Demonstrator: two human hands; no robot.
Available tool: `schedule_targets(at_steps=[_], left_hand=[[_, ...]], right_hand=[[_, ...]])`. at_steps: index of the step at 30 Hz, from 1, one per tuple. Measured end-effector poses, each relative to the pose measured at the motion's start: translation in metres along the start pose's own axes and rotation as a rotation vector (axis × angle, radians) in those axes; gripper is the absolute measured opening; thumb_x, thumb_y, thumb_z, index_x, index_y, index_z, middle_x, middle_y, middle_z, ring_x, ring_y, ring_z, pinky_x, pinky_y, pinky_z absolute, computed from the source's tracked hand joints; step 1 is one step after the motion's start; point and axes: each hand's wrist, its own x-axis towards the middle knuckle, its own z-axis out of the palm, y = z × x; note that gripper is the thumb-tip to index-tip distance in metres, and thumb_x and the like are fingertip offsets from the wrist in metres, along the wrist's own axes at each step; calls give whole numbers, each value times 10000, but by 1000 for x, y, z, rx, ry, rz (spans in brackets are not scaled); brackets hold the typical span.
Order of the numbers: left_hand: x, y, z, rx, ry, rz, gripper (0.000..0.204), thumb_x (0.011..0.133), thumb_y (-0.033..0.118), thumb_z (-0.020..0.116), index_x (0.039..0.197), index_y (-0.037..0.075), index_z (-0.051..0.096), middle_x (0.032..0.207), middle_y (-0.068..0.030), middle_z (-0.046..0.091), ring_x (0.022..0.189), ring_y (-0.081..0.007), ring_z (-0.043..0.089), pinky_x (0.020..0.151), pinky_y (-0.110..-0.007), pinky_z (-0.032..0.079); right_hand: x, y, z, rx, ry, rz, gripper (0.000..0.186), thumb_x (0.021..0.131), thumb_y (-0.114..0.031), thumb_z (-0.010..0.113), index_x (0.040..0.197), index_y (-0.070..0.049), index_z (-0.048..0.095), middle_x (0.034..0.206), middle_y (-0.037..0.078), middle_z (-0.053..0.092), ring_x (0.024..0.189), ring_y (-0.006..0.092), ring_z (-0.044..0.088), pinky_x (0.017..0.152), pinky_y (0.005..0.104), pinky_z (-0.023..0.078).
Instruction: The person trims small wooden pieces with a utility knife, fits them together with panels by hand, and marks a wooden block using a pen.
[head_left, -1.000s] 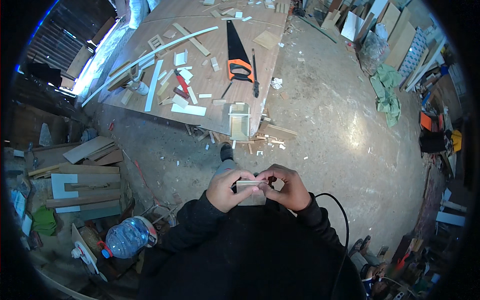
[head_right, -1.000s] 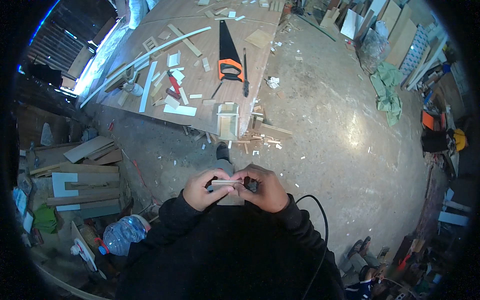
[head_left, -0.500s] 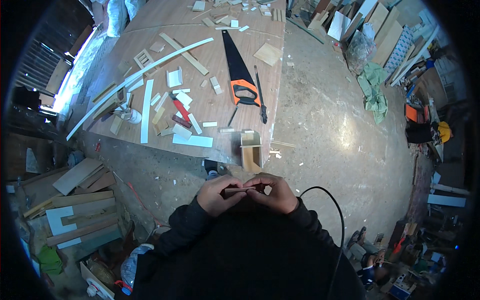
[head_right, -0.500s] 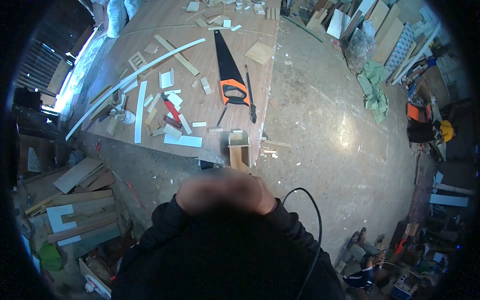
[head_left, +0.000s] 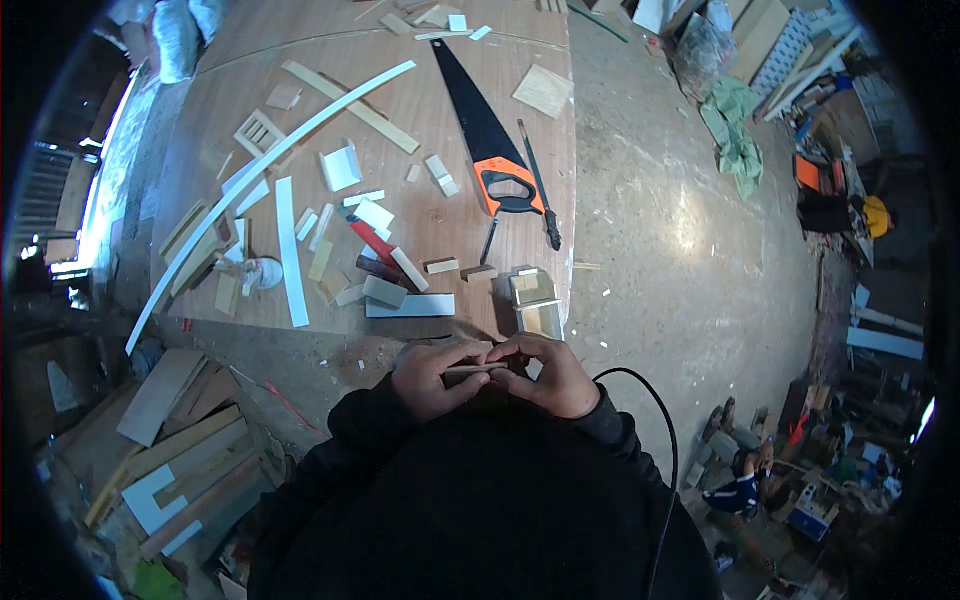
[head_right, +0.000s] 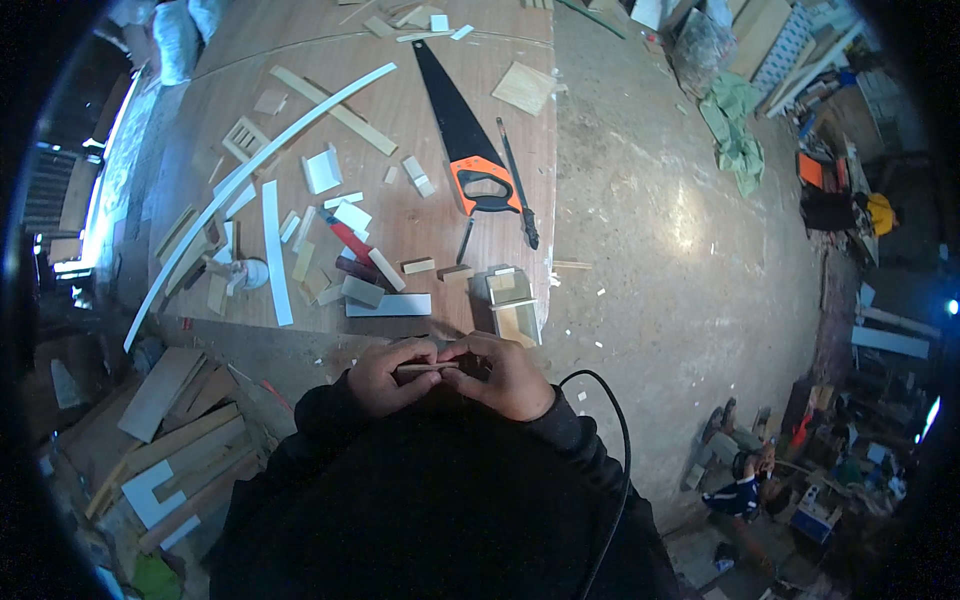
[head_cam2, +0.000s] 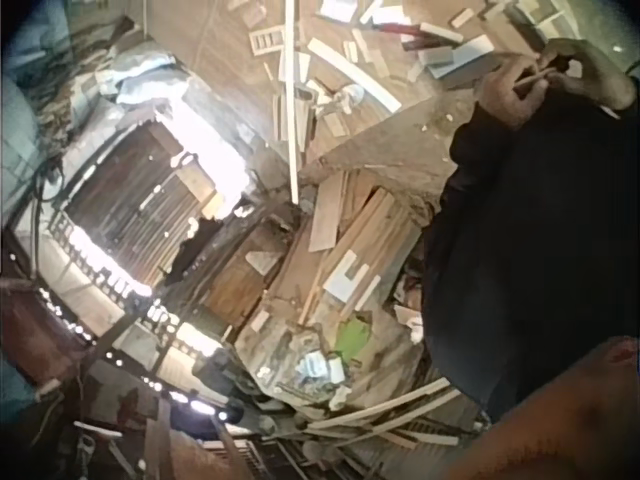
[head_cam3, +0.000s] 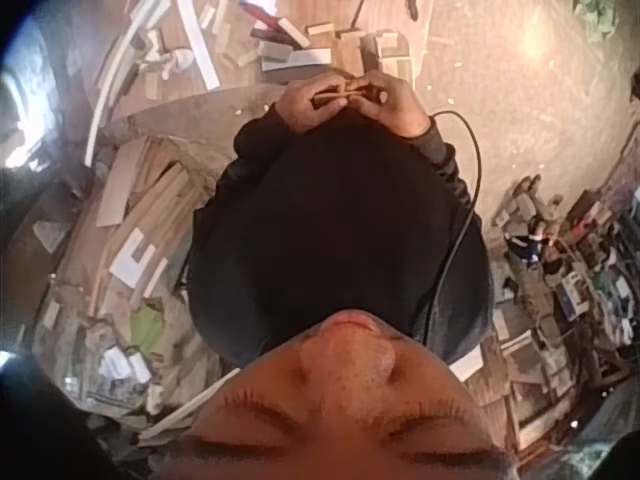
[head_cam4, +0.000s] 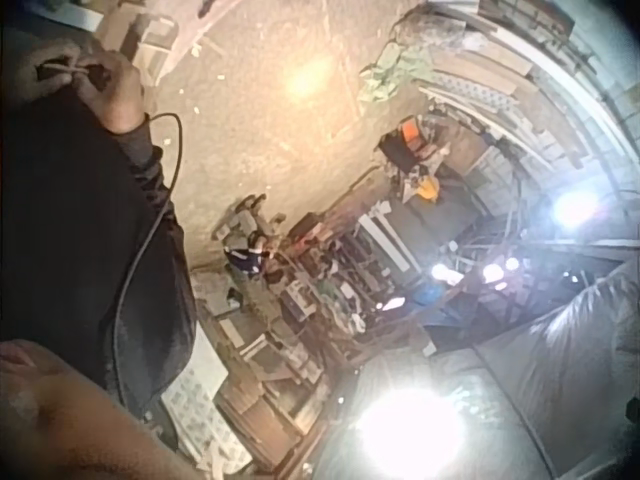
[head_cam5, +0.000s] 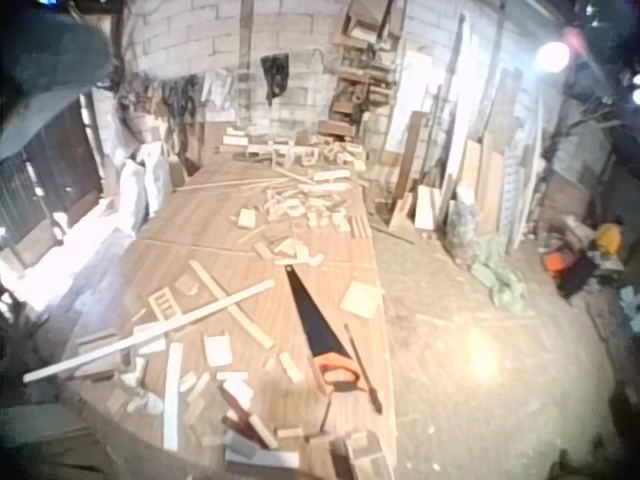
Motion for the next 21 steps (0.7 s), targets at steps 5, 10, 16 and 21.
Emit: schedule_targets(at_steps=[5, 10, 16, 21], left_hand=[[3, 2, -16, 5, -106, -43, 249, 924, 263, 667, 1060, 63, 608, 920, -140, 671, 789, -316, 682, 675, -359, 519], [1, -10, -26, 22, -1, -10, 249, 926, 257, 682, 1053, 58, 604, 907, -131, 672, 801, -308, 673, 696, -346, 514], [-4, 1, -55, 115, 157, -88, 216, 892, 158, 708, 1034, 33, 604, 974, -143, 668, 835, -278, 675, 729, -350, 522], [8, 10, -78, 268, 327, 123, 243, 840, 120, 729, 1011, 29, 583, 939, -122, 624, 824, -297, 652, 717, -362, 531]], right_hand=[[31, 42, -61, 101, 220, -152, 253, 909, -130, 665, 1140, -26, 669, 978, 44, 681, 804, 123, 608, 721, 275, 498], [135, 148, -137, -187, 851, 157, 300, 908, -262, 657, 1135, -68, 681, 919, 58, 692, 835, 159, 656, 733, 295, 520], [201, 221, -103, -832, 695, 487, 489, 834, -335, 692, 1290, -183, 603, 1112, 181, 673, 974, 393, 676, 849, 494, 542], [206, 211, -87, -772, 716, 538, 445, 876, -268, 593, 1316, -200, 574, 1142, 195, 637, 1027, 398, 651, 856, 504, 530]])
